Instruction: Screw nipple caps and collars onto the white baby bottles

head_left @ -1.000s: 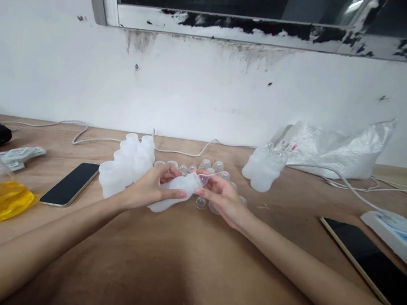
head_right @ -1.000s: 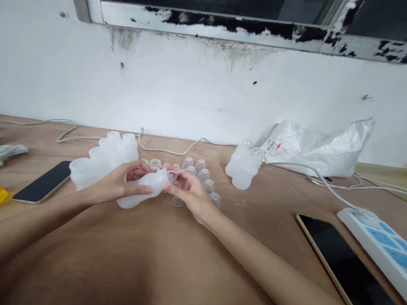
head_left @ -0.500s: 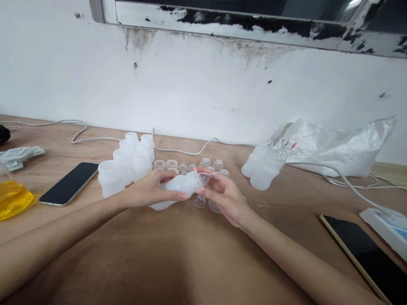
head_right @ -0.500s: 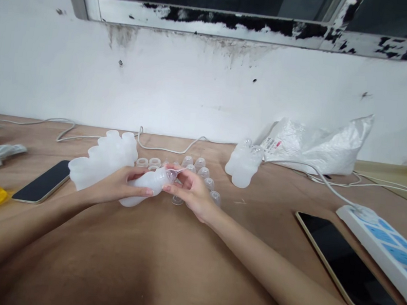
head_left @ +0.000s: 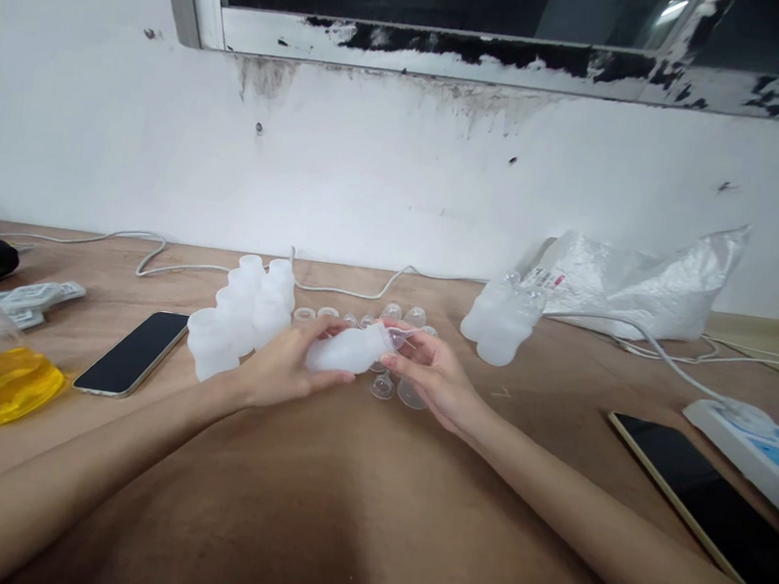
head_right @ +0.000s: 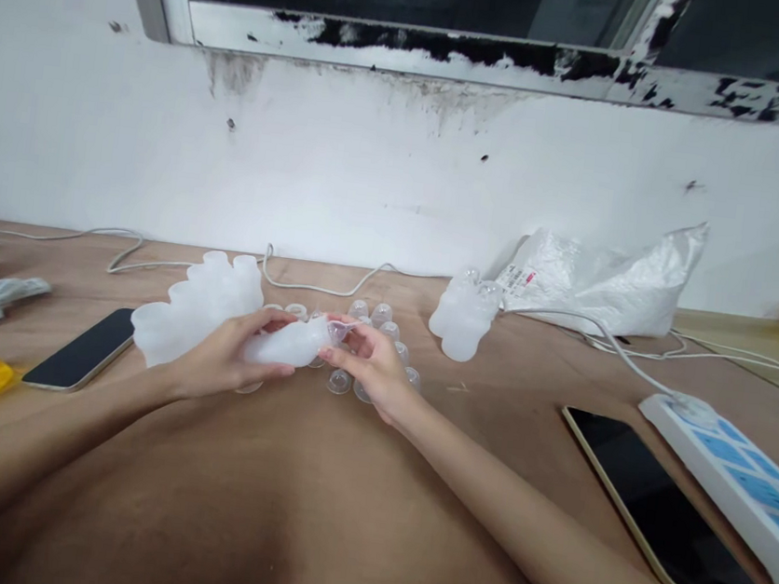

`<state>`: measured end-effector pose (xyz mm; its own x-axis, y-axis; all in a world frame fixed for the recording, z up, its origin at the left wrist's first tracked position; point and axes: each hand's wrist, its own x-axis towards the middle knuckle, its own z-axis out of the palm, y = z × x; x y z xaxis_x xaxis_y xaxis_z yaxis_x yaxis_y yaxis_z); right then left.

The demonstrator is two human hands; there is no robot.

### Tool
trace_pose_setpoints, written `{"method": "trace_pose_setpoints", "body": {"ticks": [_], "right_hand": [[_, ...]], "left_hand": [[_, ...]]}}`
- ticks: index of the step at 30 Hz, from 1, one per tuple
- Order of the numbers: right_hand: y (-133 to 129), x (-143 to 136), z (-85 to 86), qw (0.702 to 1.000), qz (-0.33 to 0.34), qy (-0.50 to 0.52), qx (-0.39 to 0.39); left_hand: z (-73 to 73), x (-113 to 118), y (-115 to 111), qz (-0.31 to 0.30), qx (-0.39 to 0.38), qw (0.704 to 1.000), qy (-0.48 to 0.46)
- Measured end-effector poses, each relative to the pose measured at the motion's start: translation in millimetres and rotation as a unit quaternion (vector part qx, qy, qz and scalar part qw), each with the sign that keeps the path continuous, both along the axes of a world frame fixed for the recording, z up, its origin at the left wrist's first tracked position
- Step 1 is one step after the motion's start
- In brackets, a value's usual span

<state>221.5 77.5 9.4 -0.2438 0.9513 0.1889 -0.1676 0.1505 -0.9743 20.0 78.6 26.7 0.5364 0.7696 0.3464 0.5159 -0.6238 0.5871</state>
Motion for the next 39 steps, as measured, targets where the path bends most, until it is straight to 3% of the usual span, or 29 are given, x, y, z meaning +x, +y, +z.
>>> {"method": "trace_pose_setpoints", "body": {"ticks": [4,9,16,20,23,30,35,39], "right_hand": [[1.0,-1.2,-0.8,1.000,-0.004,0.010,-0.010],[0.5,-1.3,0.1,1.000,-0.003,0.008,0.004],[3.1,5.1,3.0,1.000,0.002,-0.004,0.019],[7.8,10.0,3.3,0.999,-0.013,0.001,0.038],[9.3,10.3,2.6,0.999,-0.018,0.011,0.037],[8.7,7.7,2.1,1.000,-0.019,0.009,0.023],[9.2,8.2,2.6,0.999,-0.026,0.012,0.025],[9.7,8.2,3.5,0.999,-0.026,0.015,0.028]], "left_hand": [[-3.2,2.1,4.5,0.066,-0.010,0.997,-0.040],[-1.9,4.7,-1.0,0.050,0.015,0.998,-0.026],[2.9,-2.2,0.8,-0.002,-0.035,0.999,-0.023],[3.1,-2.0,3.8,0.041,-0.097,0.988,-0.111],[-0.7,0.2,4.6,0.061,-0.117,0.984,-0.121],[-12.6,-0.2,5.6,0.038,-0.015,0.993,-0.115],[-14.2,-5.1,4.9,-0.003,-0.059,0.988,-0.146],[-16.3,-2.3,7.7,-0.035,-0.037,0.970,-0.237]]}}
